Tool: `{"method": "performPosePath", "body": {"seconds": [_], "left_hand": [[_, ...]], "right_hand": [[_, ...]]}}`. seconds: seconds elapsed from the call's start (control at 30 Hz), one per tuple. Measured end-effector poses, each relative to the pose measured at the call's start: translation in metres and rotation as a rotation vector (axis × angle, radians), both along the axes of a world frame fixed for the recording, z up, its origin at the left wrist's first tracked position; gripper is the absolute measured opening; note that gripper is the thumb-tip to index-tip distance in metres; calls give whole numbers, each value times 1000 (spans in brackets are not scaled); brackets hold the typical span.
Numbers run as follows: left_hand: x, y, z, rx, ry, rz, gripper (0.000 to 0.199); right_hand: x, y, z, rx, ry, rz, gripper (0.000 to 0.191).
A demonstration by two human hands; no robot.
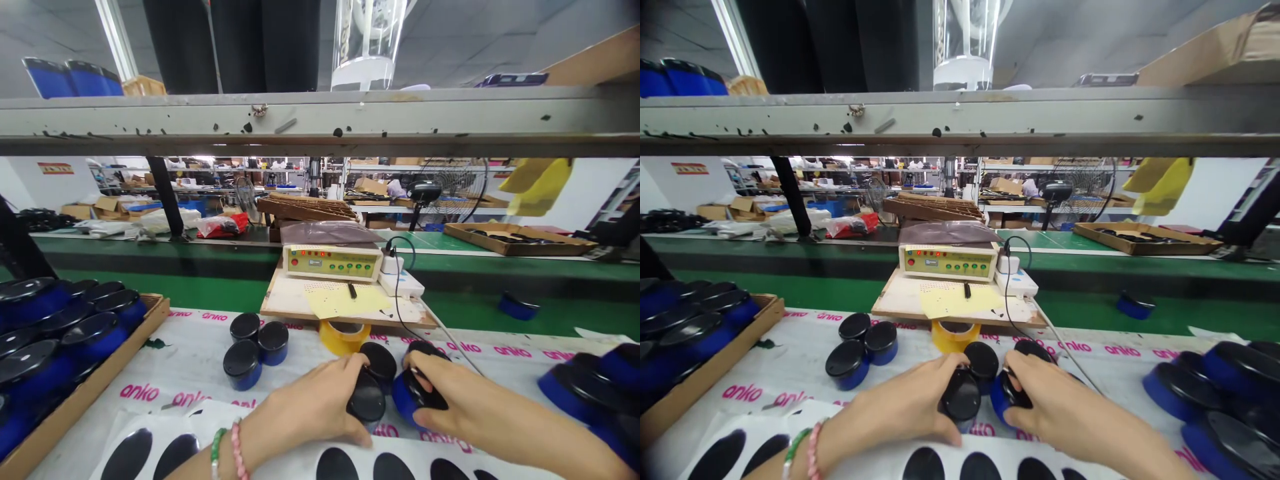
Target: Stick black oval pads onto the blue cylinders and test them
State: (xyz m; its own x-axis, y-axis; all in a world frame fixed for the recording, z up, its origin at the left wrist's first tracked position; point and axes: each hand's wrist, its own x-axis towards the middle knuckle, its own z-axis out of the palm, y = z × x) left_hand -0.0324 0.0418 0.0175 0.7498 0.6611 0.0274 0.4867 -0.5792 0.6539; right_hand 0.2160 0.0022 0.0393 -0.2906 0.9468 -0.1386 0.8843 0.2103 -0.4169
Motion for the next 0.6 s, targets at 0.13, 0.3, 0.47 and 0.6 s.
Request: {"method": "performPosePath", "body": {"seconds": [0.13,0.3,0.47,0.6], "left_hand": [[5,-9,15,49,-222,-56,81],[10,-14,28,8,-271,-18,94],[4,-6,19,90,-32,20,76],[7,-6,2,58,54,25,67]], "right_hand": [[-9,-9,21,28,190,-20,16],[-29,-10,36,13,230,43,19],[-17,-4,21,-12,-41,-17,17],[-6,-5,1,-8,-89,-33,19]]}}
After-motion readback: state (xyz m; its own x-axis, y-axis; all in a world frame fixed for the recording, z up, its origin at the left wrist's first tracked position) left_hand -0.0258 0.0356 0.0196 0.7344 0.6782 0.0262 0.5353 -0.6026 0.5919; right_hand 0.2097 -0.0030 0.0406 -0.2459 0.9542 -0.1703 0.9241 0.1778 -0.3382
